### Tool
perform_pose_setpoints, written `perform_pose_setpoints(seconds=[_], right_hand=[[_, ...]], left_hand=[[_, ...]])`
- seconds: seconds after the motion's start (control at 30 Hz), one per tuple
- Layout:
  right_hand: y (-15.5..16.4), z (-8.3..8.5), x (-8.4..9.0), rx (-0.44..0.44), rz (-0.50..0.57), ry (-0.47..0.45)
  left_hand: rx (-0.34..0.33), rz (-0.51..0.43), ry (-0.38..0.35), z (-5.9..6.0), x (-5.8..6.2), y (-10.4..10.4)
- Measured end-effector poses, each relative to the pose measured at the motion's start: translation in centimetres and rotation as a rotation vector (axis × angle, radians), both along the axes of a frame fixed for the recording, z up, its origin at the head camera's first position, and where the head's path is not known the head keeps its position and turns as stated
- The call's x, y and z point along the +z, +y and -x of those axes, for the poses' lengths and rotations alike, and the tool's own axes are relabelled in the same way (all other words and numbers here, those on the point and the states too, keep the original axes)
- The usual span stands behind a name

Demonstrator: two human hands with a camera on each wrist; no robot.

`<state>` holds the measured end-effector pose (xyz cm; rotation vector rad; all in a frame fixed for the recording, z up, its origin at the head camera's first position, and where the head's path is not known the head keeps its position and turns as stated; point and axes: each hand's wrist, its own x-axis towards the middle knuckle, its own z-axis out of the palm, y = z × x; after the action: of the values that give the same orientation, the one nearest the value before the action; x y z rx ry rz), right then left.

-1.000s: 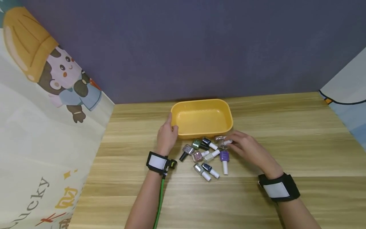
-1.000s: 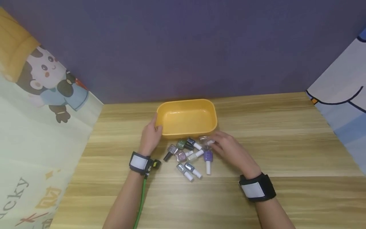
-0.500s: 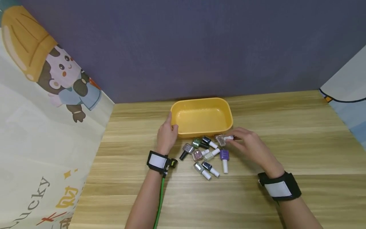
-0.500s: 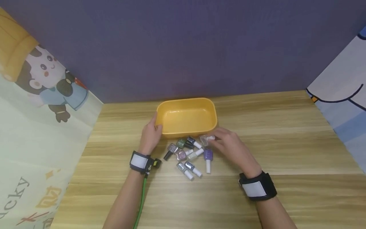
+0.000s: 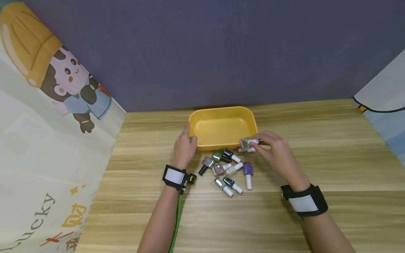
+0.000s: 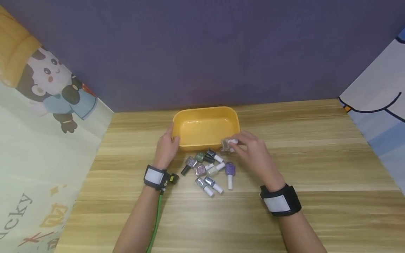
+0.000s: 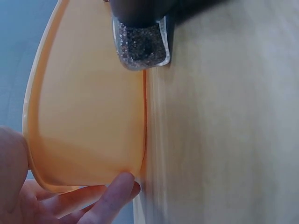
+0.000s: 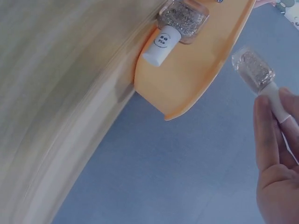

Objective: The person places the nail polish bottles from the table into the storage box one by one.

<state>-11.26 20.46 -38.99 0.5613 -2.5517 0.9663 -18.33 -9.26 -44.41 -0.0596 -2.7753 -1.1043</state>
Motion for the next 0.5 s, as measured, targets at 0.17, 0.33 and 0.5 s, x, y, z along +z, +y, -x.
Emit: perform_pose_setpoints(seconds=[0.17,0.33,0.5], right_hand=[[-0.01,0.36,0.42,-0.037,0.054,0.008],[0.16,0.61,0.62,-0.074,0.077,0.002],[0.25,0.75,0.55,-0.096,0.071,-0.018]], left_hand=[[-0.003,-0.008,0.002,0.04,-0.02,0.08],[0.002,-0.011,-0.006,0.15,0.04,0.09],[0.002,-0.013,-0.020,0.16,0.02,0.05]])
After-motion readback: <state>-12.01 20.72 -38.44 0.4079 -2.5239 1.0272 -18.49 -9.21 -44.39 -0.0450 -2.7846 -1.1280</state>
